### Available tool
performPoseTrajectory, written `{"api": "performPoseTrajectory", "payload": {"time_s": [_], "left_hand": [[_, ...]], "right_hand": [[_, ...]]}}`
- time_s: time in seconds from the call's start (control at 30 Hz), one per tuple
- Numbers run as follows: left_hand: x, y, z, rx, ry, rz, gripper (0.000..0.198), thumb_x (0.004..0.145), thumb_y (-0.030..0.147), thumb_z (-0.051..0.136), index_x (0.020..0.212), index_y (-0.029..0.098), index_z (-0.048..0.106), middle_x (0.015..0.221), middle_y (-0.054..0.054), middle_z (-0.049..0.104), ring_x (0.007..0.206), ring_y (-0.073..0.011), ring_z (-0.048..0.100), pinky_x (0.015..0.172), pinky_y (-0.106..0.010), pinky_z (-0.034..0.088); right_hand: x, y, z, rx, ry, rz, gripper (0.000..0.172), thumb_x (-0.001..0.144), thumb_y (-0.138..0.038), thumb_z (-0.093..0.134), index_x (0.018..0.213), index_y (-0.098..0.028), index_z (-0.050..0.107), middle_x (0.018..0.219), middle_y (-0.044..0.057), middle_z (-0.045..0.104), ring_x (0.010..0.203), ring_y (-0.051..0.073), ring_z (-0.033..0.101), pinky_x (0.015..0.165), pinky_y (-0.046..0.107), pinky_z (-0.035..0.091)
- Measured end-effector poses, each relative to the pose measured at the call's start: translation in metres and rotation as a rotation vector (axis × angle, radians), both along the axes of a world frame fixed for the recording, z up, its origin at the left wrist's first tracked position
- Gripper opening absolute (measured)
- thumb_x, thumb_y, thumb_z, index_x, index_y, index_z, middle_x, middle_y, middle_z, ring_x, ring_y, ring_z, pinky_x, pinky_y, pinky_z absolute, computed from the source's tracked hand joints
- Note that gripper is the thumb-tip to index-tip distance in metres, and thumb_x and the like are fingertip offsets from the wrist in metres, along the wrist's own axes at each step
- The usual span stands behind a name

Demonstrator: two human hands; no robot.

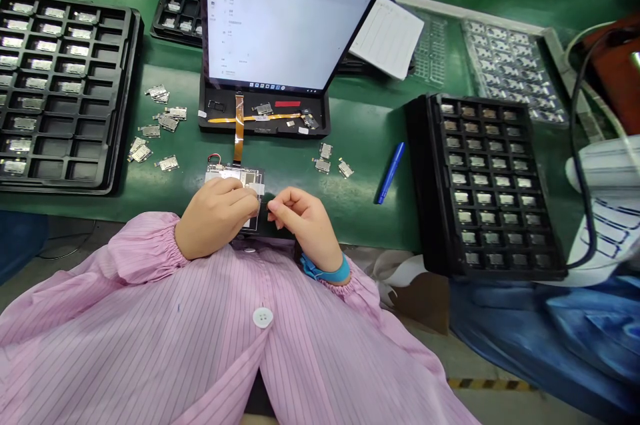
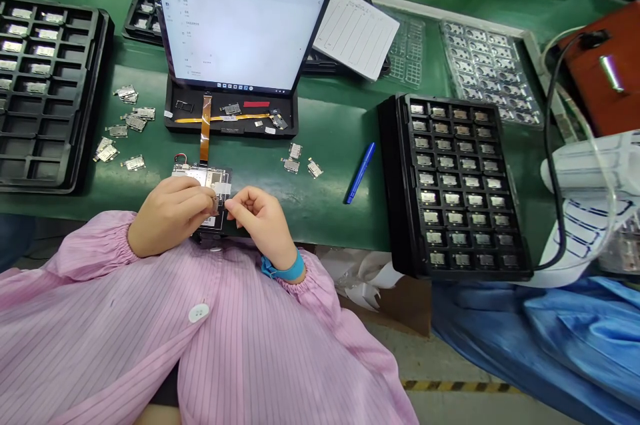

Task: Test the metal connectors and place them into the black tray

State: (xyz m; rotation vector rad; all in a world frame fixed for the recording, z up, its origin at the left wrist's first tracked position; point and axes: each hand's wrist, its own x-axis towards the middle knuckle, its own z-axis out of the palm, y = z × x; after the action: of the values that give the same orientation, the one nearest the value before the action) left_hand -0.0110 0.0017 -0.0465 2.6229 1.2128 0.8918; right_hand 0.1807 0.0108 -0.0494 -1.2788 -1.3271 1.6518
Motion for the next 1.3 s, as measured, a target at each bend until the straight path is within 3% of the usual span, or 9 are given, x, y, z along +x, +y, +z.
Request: {"api": "performPoseTrajectory", "payload": {"time_s": [0.33,0.43,0.53,0.83,1.3], "left_hand": [[0.006,0.000,-0.003,0.016,-0.005,0.012,0.016,0.093,0.013,0.053,0.078,0.019,0.055,0.084,0.000,0.071,0.079,-0.0179,0.059,0.072,-0.033,0.043],[0.005,0.004,-0.003,-0.047,0.021,0.148,0.006,0.089,0.022,0.063,0.091,0.017,0.060,0.099,-0.004,0.071,0.096,-0.0232,0.060,0.087,-0.040,0.043],[0.003,0.009,-0.008,-0.077,0.059,0.233,0.021,0.087,0.025,0.065,0.106,0.015,0.061,0.110,-0.008,0.069,0.105,-0.0272,0.059,0.094,-0.044,0.042],[-0.001,0.010,-0.032,-0.077,0.061,0.158,0.027,0.094,0.026,0.055,0.117,0.014,0.062,0.124,-0.010,0.067,0.119,-0.0280,0.057,0.105,-0.048,0.040],[-0.001,0.009,-0.033,-0.116,0.044,0.160,0.028,0.095,0.026,0.052,0.118,0.016,0.063,0.126,-0.011,0.066,0.121,-0.0284,0.057,0.104,-0.050,0.042]], "right_hand": [[-0.008,0.001,-0.011,-0.025,0.062,0.011,0.029,0.077,-0.044,0.074,0.072,-0.018,0.060,0.061,-0.002,0.060,0.054,0.009,0.051,0.049,0.021,0.042],[-0.005,0.010,-0.018,0.045,0.030,-0.103,0.025,0.080,-0.041,0.070,0.076,-0.018,0.060,0.064,-0.002,0.061,0.053,0.008,0.052,0.043,0.019,0.039],[-0.001,0.022,-0.027,0.124,0.002,-0.248,0.020,0.081,-0.037,0.069,0.079,-0.019,0.061,0.069,-0.001,0.062,0.053,0.009,0.054,0.040,0.018,0.041],[-0.001,0.030,-0.029,0.078,-0.063,-0.287,0.025,0.079,-0.034,0.070,0.096,-0.016,0.070,0.064,-0.002,0.061,0.045,0.007,0.049,0.035,0.018,0.040],[-0.002,0.032,-0.027,0.055,-0.086,-0.275,0.029,0.077,-0.036,0.071,0.096,-0.014,0.070,0.064,-0.001,0.063,0.041,0.006,0.048,0.033,0.018,0.037]]}}
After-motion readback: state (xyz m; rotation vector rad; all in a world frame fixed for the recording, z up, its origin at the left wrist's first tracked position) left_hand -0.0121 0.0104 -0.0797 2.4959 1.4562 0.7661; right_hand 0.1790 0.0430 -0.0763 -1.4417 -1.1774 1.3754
